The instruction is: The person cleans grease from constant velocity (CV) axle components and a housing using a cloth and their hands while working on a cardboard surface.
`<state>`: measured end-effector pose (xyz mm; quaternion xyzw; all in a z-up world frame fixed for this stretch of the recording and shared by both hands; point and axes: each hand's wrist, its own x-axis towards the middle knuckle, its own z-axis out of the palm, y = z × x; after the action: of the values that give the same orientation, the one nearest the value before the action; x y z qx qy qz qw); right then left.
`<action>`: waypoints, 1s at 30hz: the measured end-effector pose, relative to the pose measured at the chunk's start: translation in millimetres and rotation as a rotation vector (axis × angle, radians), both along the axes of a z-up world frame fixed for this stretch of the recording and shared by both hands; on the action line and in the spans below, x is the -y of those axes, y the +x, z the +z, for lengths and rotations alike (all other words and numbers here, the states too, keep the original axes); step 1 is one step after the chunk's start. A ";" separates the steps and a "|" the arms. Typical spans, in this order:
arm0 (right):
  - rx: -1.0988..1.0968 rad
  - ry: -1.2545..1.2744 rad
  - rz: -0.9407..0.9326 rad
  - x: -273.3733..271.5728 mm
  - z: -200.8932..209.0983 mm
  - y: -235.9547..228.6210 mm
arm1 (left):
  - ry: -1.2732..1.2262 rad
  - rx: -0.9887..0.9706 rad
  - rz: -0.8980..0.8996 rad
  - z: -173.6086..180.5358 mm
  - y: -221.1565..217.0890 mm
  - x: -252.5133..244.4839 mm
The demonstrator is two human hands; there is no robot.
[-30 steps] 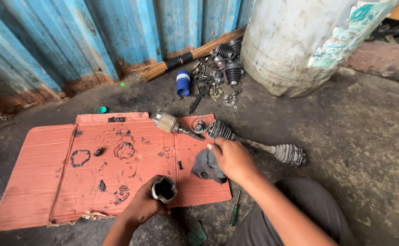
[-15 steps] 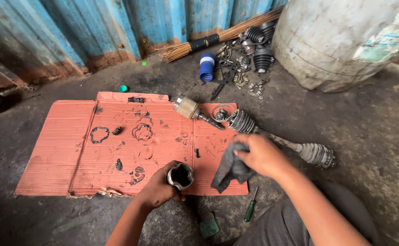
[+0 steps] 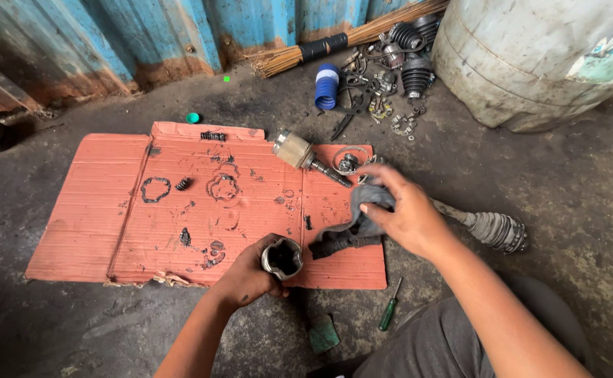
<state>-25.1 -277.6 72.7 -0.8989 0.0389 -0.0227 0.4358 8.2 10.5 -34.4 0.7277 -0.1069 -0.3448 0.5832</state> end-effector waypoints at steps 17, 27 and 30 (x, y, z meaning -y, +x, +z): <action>0.206 -0.425 0.835 -69.6 -44.4 -58.7 | 0.324 0.012 -0.223 64.0 2.6 -20.8; 0.239 -0.499 0.958 -83.2 -95.6 -80.1 | 0.853 0.271 -0.632 144.6 -46.3 -10.4; 0.267 -0.421 0.826 -87.7 -92.0 -75.4 | 0.873 0.413 -0.623 154.9 -36.1 -17.5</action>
<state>-100.5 -189.9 -19.3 -0.8971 -0.3831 0.0297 0.2180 -27.8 28.1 120.6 0.8874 -0.2758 -0.3633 0.0664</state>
